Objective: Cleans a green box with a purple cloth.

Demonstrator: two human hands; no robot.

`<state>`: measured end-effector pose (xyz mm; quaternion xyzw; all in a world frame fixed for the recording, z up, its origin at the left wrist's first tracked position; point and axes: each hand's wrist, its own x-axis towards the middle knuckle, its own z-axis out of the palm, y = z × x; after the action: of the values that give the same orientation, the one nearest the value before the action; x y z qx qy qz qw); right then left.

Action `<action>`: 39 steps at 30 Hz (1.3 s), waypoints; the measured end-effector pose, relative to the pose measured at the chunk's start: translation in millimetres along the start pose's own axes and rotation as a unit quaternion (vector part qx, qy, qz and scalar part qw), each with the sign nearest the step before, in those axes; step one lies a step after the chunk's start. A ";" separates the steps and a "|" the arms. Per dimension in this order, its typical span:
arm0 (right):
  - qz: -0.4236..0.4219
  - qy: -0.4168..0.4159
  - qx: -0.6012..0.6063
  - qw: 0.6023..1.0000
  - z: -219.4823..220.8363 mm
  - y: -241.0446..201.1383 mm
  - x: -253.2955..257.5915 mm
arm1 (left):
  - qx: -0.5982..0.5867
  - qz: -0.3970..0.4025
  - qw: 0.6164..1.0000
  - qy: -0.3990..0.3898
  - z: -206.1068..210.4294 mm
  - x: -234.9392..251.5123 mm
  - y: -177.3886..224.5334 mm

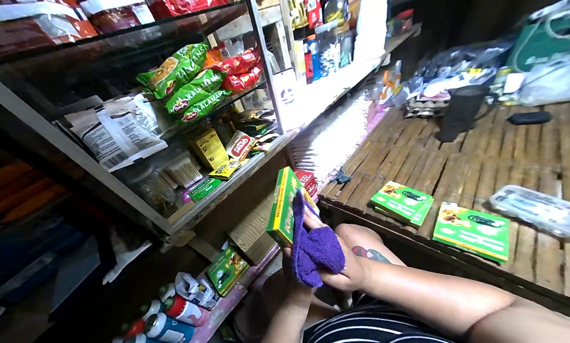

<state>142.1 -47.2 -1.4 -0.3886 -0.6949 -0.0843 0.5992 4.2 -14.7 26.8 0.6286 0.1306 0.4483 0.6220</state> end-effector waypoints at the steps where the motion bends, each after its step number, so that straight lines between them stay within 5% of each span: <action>1: 0.002 0.003 -0.006 1.000 -3.1 -0.9 0.5 | 0.049 -0.024 0.999 -0.003 1.9 -2.5 6.3; 4: 0.000 0.020 -0.035 0.999 -9.9 -5.0 0.8 | 0.083 -0.008 0.995 -0.054 -1.8 -2.0 -3.9; 9: -0.014 0.018 -0.060 0.998 -21.2 -10.7 9.9 | 0.243 -0.111 0.958 -0.102 -2.3 -0.2 5.9; 12: -0.027 0.040 -0.098 0.994 -28.6 -11.5 16.5 | 0.190 -0.112 0.966 -0.133 2.9 4.6 -2.1; 19: -0.019 0.086 -0.075 0.993 -38.2 4.1 22.1 | 0.046 0.023 0.987 -0.152 6.8 4.0 -29.2; 39: 0.146 0.152 -0.016 0.978 -57.7 31.1 22.1 | -0.023 -0.044 0.986 -0.159 8.2 5.2 -19.7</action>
<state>206.8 -49.9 23.1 -0.4781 -0.5304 -0.0655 0.6970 20.8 -12.6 12.7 0.6713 0.0474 0.3180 0.6678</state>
